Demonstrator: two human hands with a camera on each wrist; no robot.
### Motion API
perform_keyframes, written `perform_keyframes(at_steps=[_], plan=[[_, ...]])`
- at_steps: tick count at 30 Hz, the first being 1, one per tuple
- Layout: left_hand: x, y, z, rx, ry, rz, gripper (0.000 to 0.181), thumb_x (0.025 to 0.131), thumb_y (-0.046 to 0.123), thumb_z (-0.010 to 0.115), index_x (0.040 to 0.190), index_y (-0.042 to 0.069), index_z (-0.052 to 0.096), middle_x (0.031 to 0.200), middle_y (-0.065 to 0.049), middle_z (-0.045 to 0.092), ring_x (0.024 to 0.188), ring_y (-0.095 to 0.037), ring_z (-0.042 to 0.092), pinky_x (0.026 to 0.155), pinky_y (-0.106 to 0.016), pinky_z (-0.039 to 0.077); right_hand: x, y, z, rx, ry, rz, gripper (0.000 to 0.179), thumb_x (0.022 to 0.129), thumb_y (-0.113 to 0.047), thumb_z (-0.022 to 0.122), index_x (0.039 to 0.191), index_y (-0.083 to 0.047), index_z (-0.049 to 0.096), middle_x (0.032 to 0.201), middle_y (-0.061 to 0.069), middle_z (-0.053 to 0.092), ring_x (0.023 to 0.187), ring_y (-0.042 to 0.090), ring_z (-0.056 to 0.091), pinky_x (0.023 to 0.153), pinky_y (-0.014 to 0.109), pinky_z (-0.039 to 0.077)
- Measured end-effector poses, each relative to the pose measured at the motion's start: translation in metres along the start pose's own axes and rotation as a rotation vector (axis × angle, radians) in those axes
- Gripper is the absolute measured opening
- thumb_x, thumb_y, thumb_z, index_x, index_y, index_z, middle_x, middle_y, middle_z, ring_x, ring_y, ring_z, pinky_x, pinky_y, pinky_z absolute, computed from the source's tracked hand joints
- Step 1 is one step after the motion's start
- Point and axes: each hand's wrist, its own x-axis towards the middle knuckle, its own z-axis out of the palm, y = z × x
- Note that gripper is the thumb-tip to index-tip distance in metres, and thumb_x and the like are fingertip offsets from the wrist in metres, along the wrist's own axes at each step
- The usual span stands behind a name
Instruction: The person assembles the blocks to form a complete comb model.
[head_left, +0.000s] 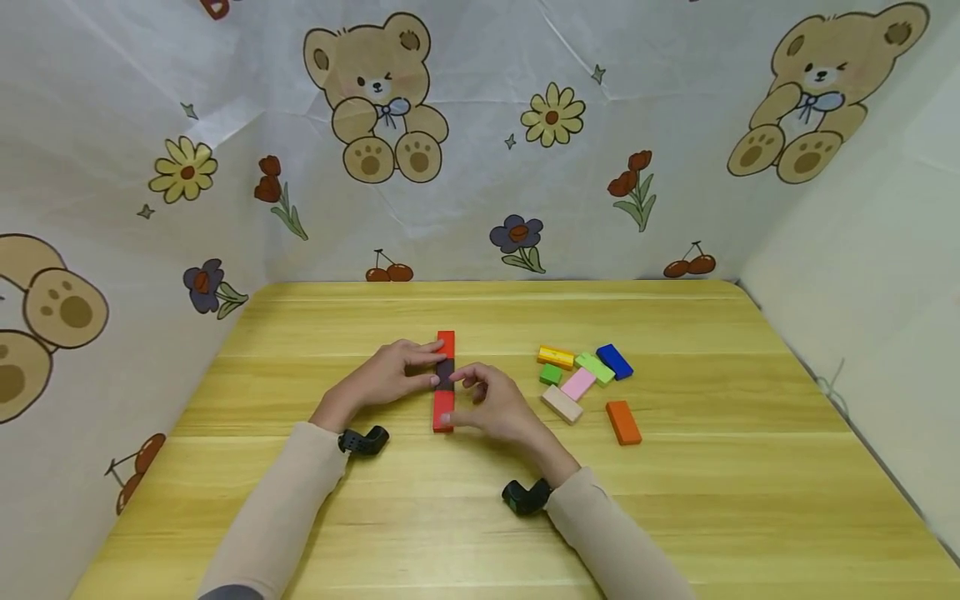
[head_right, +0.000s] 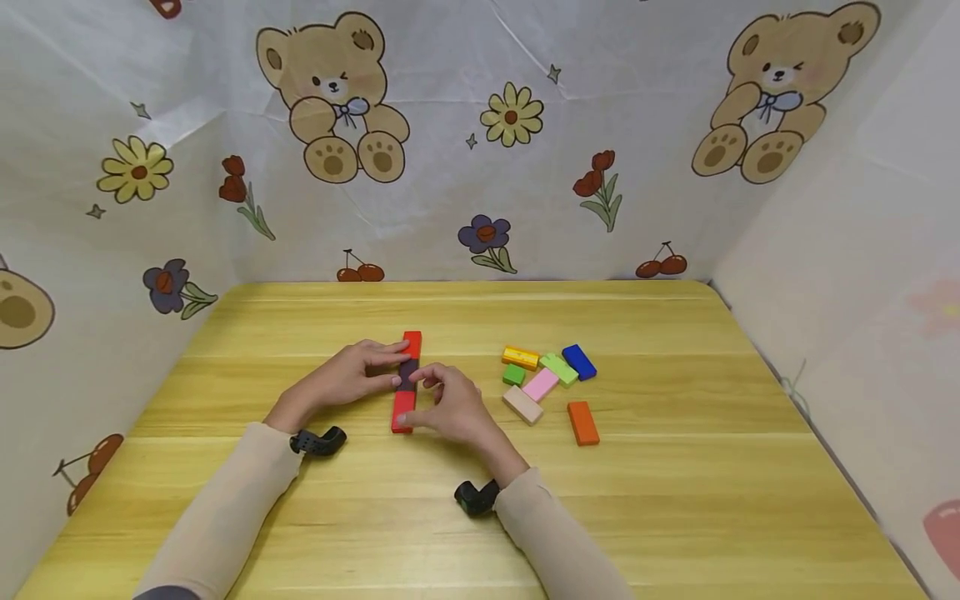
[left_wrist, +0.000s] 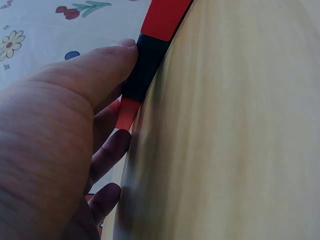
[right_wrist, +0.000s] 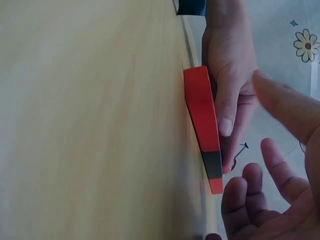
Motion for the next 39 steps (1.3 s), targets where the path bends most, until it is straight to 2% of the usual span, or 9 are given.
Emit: perform_keyframes(at_steps=[5,12,19,25,29,32,36,39], plan=[[0.003,0.0,0.001,-0.004,-0.013,-0.009,0.05,0.096,0.04,0.067,0.142,0.023,0.059,0.157,0.011,0.042,0.132,-0.021,0.049,0.106,-0.046,0.044,-0.007,-0.006,-0.015,-0.014,0.045,-0.037,0.05,0.079,-0.028,0.087,0.123,-0.015,0.066,0.118,0.011,0.062,0.1,0.024,0.055,0.084,0.034,0.048],[0.006,0.0,0.0,0.01,-0.03,-0.023,0.05,0.097,0.042,0.066,0.143,0.026,0.057,0.158,0.013,0.04,0.135,-0.02,0.046,0.111,-0.047,0.042,-0.014,-0.01,-0.044,-0.02,0.149,-0.059,0.038,0.085,-0.024,0.082,0.12,-0.021,0.067,0.117,0.01,0.061,0.101,0.03,0.057,0.082,0.035,0.048],[0.006,0.002,-0.002,-0.01,-0.037,-0.036,0.051,0.096,0.042,0.066,0.143,0.025,0.057,0.159,0.013,0.04,0.139,-0.02,0.043,0.113,-0.046,0.039,-0.017,0.003,-0.072,-0.004,0.227,-0.092,0.033,0.088,-0.024,0.079,0.119,-0.023,0.067,0.114,0.007,0.061,0.099,0.029,0.055,0.086,0.037,0.049],[0.006,0.0,-0.001,0.018,-0.044,-0.03,0.051,0.097,0.043,0.065,0.144,0.026,0.056,0.159,0.014,0.039,0.14,-0.02,0.042,0.114,-0.045,0.038,-0.018,0.017,-0.092,-0.001,0.271,-0.104,0.035,0.089,-0.026,0.078,0.121,-0.022,0.067,0.115,0.007,0.061,0.097,0.026,0.055,0.087,0.038,0.051],[0.005,0.0,0.0,0.012,-0.037,-0.032,0.052,0.096,0.043,0.066,0.144,0.026,0.056,0.159,0.014,0.04,0.139,-0.019,0.043,0.114,-0.045,0.039,-0.017,0.023,-0.105,0.006,0.272,-0.093,0.036,0.089,-0.028,0.078,0.123,-0.021,0.067,0.114,0.006,0.06,0.097,0.023,0.056,0.086,0.035,0.053],[0.004,-0.001,0.0,0.008,-0.032,-0.035,0.052,0.095,0.043,0.066,0.144,0.026,0.057,0.159,0.015,0.039,0.139,-0.019,0.043,0.113,-0.045,0.039,-0.017,0.025,-0.114,0.003,0.26,-0.072,0.039,0.089,-0.03,0.077,0.125,-0.021,0.066,0.118,0.01,0.061,0.097,0.023,0.056,0.083,0.033,0.052],[0.002,-0.001,-0.001,0.011,-0.031,-0.043,0.052,0.095,0.044,0.067,0.143,0.028,0.057,0.158,0.016,0.039,0.139,-0.019,0.043,0.114,-0.045,0.039,-0.018,0.034,-0.123,-0.057,0.227,-0.053,0.042,0.09,-0.028,0.077,0.128,-0.017,0.065,0.122,0.016,0.061,0.093,0.024,0.055,0.07,0.027,0.049],[0.002,-0.001,-0.001,0.01,-0.033,-0.052,0.051,0.095,0.044,0.067,0.143,0.029,0.057,0.158,0.017,0.039,0.139,-0.019,0.043,0.113,-0.045,0.039,-0.018,0.042,-0.127,-0.1,0.193,-0.017,0.042,0.09,-0.025,0.077,0.128,-0.014,0.065,0.12,0.014,0.061,0.088,0.023,0.054,0.06,0.023,0.045]])
